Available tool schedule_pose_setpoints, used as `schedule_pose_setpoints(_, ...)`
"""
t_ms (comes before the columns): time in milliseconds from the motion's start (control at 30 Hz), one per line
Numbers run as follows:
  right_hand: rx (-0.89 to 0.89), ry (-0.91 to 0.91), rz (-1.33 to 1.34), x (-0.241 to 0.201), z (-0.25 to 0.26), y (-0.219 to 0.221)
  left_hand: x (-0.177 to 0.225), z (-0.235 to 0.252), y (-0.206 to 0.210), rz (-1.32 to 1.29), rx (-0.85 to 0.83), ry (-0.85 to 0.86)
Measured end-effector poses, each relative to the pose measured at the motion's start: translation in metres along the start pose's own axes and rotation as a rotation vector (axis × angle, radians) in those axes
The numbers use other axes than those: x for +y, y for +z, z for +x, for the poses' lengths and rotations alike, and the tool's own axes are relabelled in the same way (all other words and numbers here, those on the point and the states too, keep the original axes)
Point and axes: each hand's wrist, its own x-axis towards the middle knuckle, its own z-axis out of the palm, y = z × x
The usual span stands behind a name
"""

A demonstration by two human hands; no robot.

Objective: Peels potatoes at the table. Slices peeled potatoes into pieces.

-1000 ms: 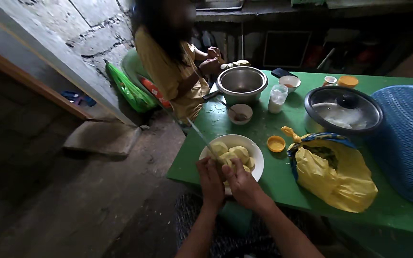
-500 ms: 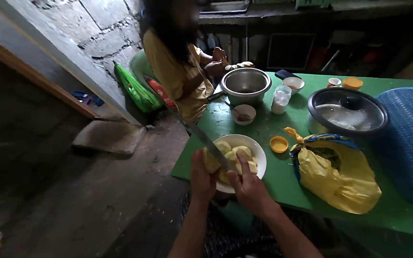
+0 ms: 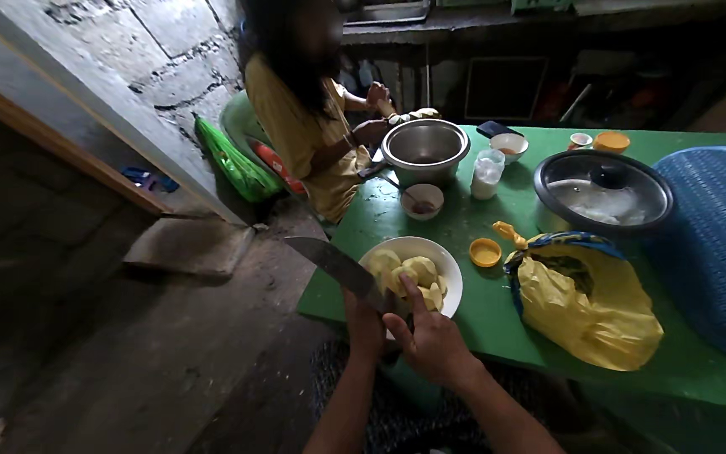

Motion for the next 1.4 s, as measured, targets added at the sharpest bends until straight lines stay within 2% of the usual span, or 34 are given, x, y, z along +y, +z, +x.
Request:
schedule_pose_setpoints(233, -0.128, 0.058, 0.062, -0.004, 0.012, -0.007, -0.008, -0.005, -0.002, 0.27, -0.024, 0.135)
schedule_pose_setpoints(333, -0.105, 0.039, 0.029, -0.002, 0.017, -0.009, -0.004, -0.006, -0.005, 0.175, -0.113, 0.005)
schedule_pose_setpoints(433, -0.164, 0.055, 0.006, -0.001, 0.022, -0.011, -0.005, -0.008, -0.006, 0.128, -0.104, -0.046)
schedule_pose_setpoints(567, -0.155, 0.142, 0.082, -0.003, 0.026, -0.014, -0.004, -0.019, 0.001, 0.333, -0.082, 0.111)
schedule_pose_setpoints(633, -0.16, 0.167, 0.117, -0.001, 0.03, -0.019, -0.008, -0.021, -0.001, 0.28, -0.132, 0.15)
schedule_pose_setpoints(767, -0.184, 0.191, 0.158, 0.006, 0.03, -0.023, -0.011, -0.01, -0.013, 0.035, -0.182, -0.081)
schedule_pose_setpoints(900, -0.163, 0.142, 0.191, 0.014, 0.026, -0.017, 0.0, -0.004, -0.021, -0.165, -0.264, -0.342)
schedule_pose_setpoints(1067, -0.163, 0.11, 0.102, 0.014, 0.025, -0.018, 0.008, 0.002, -0.027, -0.339, -0.278, -0.535)
schedule_pose_setpoints(1133, -0.134, 0.048, -0.023, 0.012, 0.022, -0.016, 0.009, 0.007, -0.028, -0.329, -0.3, -0.544)
schedule_pose_setpoints(1200, -0.032, -0.046, -0.116, 0.012, 0.017, -0.01, 0.006, 0.012, -0.028, -0.3, -0.273, -0.51)
schedule_pose_setpoints(1267, 0.08, -0.102, -0.141, 0.014, 0.014, -0.006, 0.005, 0.016, -0.026, -0.255, -0.207, -0.481)
schedule_pose_setpoints(1400, 0.124, -0.111, -0.127, 0.019, 0.013, -0.008, 0.005, 0.014, -0.021, -0.232, -0.152, -0.49)
